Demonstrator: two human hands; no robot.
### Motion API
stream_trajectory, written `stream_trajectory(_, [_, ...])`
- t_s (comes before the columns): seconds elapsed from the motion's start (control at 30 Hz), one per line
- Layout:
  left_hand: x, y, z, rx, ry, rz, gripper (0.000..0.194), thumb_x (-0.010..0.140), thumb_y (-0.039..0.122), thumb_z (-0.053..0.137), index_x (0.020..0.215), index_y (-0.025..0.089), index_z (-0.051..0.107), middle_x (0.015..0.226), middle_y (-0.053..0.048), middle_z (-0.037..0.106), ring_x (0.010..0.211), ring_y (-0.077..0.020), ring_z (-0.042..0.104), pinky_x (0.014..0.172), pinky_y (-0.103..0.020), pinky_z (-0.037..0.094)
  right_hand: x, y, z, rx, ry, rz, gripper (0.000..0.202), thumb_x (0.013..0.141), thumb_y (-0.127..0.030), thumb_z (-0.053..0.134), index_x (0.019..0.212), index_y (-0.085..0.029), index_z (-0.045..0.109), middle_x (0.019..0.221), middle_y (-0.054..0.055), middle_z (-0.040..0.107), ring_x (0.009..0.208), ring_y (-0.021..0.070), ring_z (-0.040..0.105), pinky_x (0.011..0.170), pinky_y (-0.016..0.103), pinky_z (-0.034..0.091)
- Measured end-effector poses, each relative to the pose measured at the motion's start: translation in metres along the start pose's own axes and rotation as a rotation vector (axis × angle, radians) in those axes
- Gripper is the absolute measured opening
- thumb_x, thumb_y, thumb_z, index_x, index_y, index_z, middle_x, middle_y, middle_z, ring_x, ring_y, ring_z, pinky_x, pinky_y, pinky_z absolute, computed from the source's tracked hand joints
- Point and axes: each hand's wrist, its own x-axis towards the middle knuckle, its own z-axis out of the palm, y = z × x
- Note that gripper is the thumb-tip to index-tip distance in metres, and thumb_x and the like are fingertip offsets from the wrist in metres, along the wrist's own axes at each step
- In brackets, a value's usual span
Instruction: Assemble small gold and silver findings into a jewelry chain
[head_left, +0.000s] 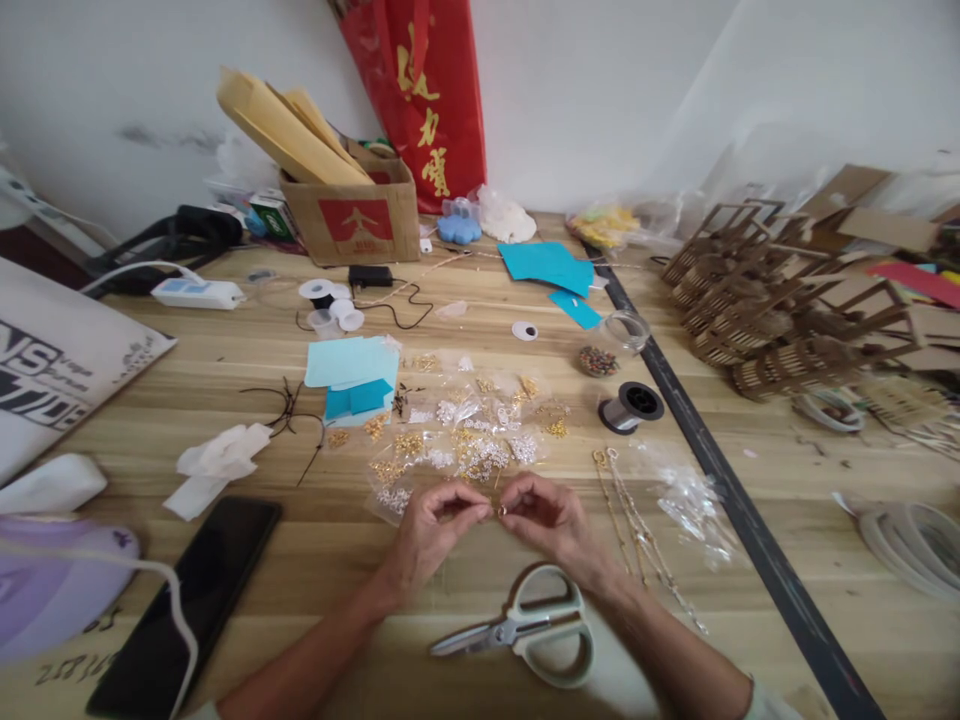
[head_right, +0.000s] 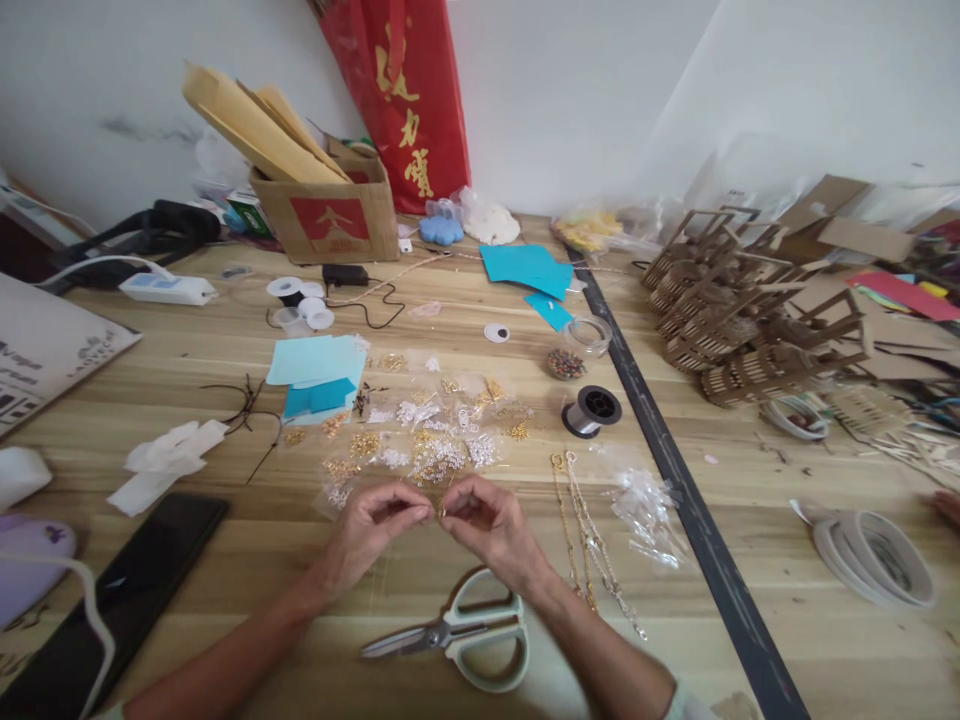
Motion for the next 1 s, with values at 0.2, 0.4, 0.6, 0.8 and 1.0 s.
stream_trajectory(0.2, [-0.0006, -0.0026, 0.0027, 0.013, -0.041, 0.018, 0.007, 0.072, 0.022, 0.07, 0.07, 0.016, 0.073, 0.069, -0.004, 0.071, 0.067, -0.0154, 0.062, 0.065, -0.024, 0.047, -0.0034, -0.0025, 0.0033, -0.156, 0.016, -0.027, 0.015, 0.082, -0.032, 0.068, 0.085, -0.018, 0.064, 0.08, 0.002, 0.06, 0.074, 0.0137, 0.056, 0.069, 0.025, 0.046])
stream_trajectory(0.4, [0.0009, -0.002, 0.0025, -0.055, -0.084, -0.025, 0.006, 0.07, 0.021, 0.07, 0.07, 0.016, 0.073, 0.069, -0.003, 0.071, 0.065, -0.0149, 0.062, 0.063, -0.023, 0.048, -0.003, 0.0013, 0.0061, -0.067, 0.062, 0.008, 0.018, 0.078, -0.032, 0.072, 0.084, -0.017, 0.064, 0.076, 0.001, 0.061, 0.07, 0.0127, 0.057, 0.066, 0.024, 0.046])
stream_trajectory(0.6, [0.0023, 0.0011, 0.0013, -0.154, -0.117, -0.137, 0.007, 0.067, 0.022, 0.073, 0.068, 0.016, 0.073, 0.065, -0.002, 0.07, 0.064, -0.0149, 0.062, 0.064, -0.024, 0.048, -0.0002, 0.0028, 0.008, 0.027, 0.085, 0.046, 0.025, 0.073, -0.036, 0.076, 0.078, -0.017, 0.061, 0.067, -0.002, 0.058, 0.061, 0.0101, 0.052, 0.057, 0.022, 0.041])
stream_trajectory(0.8, [0.0031, 0.0001, -0.0001, -0.234, -0.124, -0.2, 0.008, 0.065, 0.023, 0.074, 0.068, 0.015, 0.074, 0.063, -0.002, 0.07, 0.062, -0.0135, 0.06, 0.063, -0.023, 0.047, -0.0006, 0.0011, 0.0075, -0.118, 0.056, 0.035, 0.03, 0.078, -0.044, 0.069, 0.075, -0.017, 0.057, 0.063, -0.003, 0.053, 0.056, 0.0094, 0.045, 0.051, 0.022, 0.034])
stream_trajectory(1.0, [0.0049, -0.0051, 0.0002, -0.292, -0.145, -0.197, 0.011, 0.064, 0.024, 0.076, 0.066, 0.014, 0.072, 0.058, -0.001, 0.067, 0.057, -0.0111, 0.058, 0.06, -0.022, 0.046, -0.0052, -0.0033, 0.0071, -0.346, 0.024, -0.037, 0.029, 0.089, -0.039, 0.058, 0.075, -0.015, 0.062, 0.062, -0.002, 0.056, 0.055, 0.0095, 0.043, 0.051, 0.022, 0.032])
